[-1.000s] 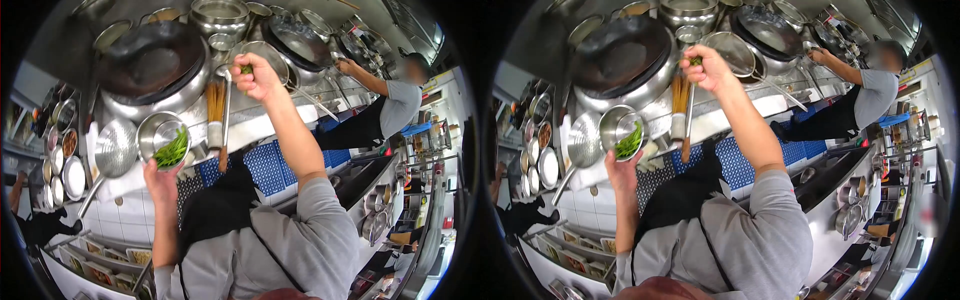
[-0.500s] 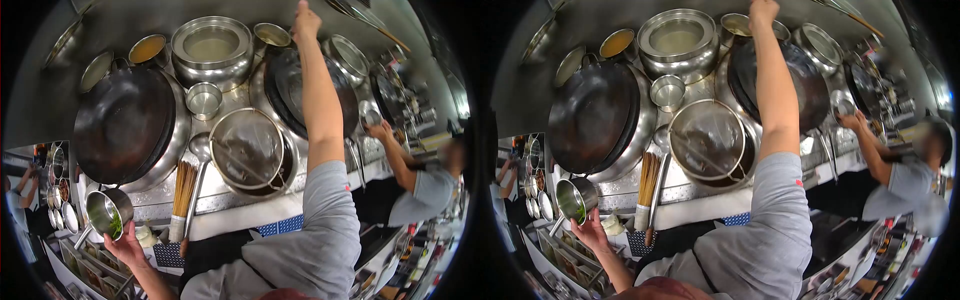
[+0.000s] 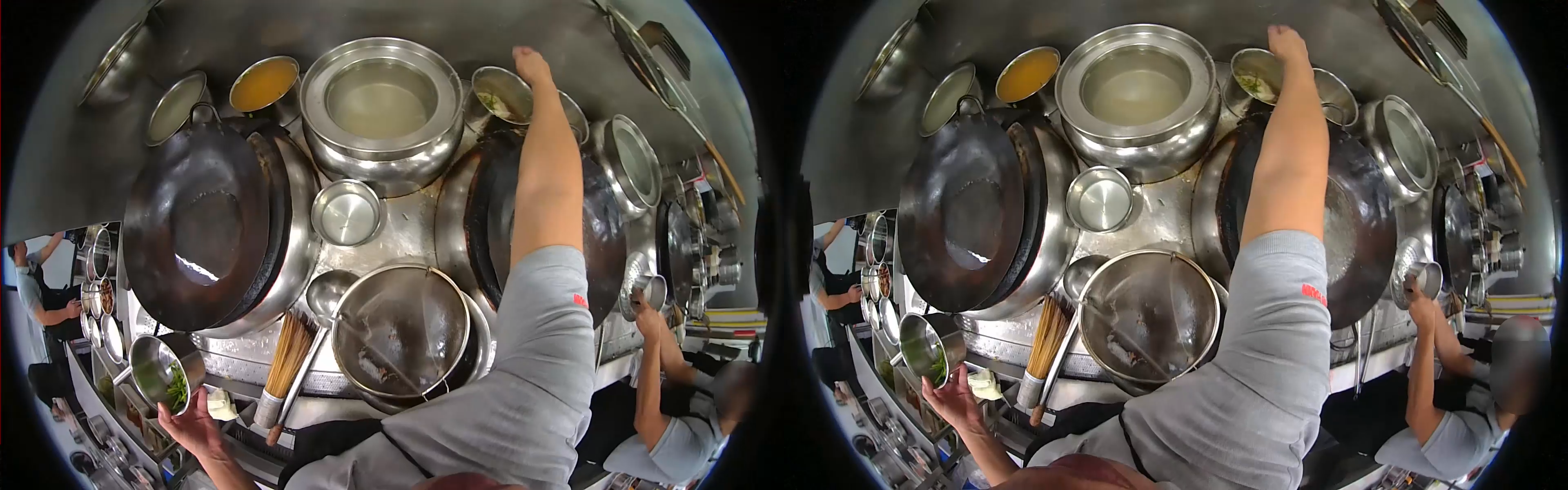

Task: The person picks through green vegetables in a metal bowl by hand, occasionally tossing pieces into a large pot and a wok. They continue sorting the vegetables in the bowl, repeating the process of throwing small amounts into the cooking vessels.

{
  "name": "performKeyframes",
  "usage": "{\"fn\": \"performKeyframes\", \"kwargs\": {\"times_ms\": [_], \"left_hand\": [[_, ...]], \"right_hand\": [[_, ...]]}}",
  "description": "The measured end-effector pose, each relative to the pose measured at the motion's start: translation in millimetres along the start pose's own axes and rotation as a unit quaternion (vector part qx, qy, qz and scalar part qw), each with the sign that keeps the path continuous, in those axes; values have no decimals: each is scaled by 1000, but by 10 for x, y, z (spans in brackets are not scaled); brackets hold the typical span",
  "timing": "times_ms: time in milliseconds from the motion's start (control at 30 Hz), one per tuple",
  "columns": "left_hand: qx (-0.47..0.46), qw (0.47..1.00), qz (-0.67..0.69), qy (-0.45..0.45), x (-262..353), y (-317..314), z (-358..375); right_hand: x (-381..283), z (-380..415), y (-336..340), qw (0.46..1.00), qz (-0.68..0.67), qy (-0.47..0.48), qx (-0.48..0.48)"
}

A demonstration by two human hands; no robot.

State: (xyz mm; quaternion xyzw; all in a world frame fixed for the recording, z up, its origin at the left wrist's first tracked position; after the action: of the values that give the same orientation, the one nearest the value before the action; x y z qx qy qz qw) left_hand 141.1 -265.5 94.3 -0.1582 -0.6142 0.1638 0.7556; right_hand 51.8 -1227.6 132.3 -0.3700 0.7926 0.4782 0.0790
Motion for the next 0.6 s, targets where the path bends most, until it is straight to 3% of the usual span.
{"fn": "performKeyframes", "kwargs": {"times_ms": [67, 200, 300, 333, 367, 467, 533, 600], "left_hand": [[10, 1000, -9, 0, -36, -185, -6], [27, 999, -23, 20, -199, -319, -40], [11, 999, -29, 36, -375, -690, 14], [1, 999, -34, 39, -400, -793, 12], [-13, 998, -32, 61, -475, -821, -2], [-35, 994, -22, 102, -694, -930, 16], [-63, 990, -12, 123, -803, -1068, 57], [-109, 984, -6, 139, -917, -1158, 53]], "right_hand": [[343, -22, -436, 996, 44, -20, -77], [-218, 156, 113, 991, 88, -66, -81], [267, -24, -633, 974, 125, -17, -187], [129, 106, -596, 966, 135, 3, -222], [37, 130, -403, 971, 126, -69, -189], [35, 105, -630, 958, 111, 32, -264], [47, 168, -590, 962, 153, 8, -224], [-68, 85, -350, 970, 95, -38, -221]]}}
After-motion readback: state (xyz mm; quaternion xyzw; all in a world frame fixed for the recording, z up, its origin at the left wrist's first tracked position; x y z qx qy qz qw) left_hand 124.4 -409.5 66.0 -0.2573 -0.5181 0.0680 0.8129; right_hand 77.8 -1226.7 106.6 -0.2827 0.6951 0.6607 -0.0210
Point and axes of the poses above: each hand's wrist, its own z-axis away from the middle knuckle, its own y-axis out of the back of the hand, x = y × z, the point moved 7 cm from there along -z, towards the middle knuckle
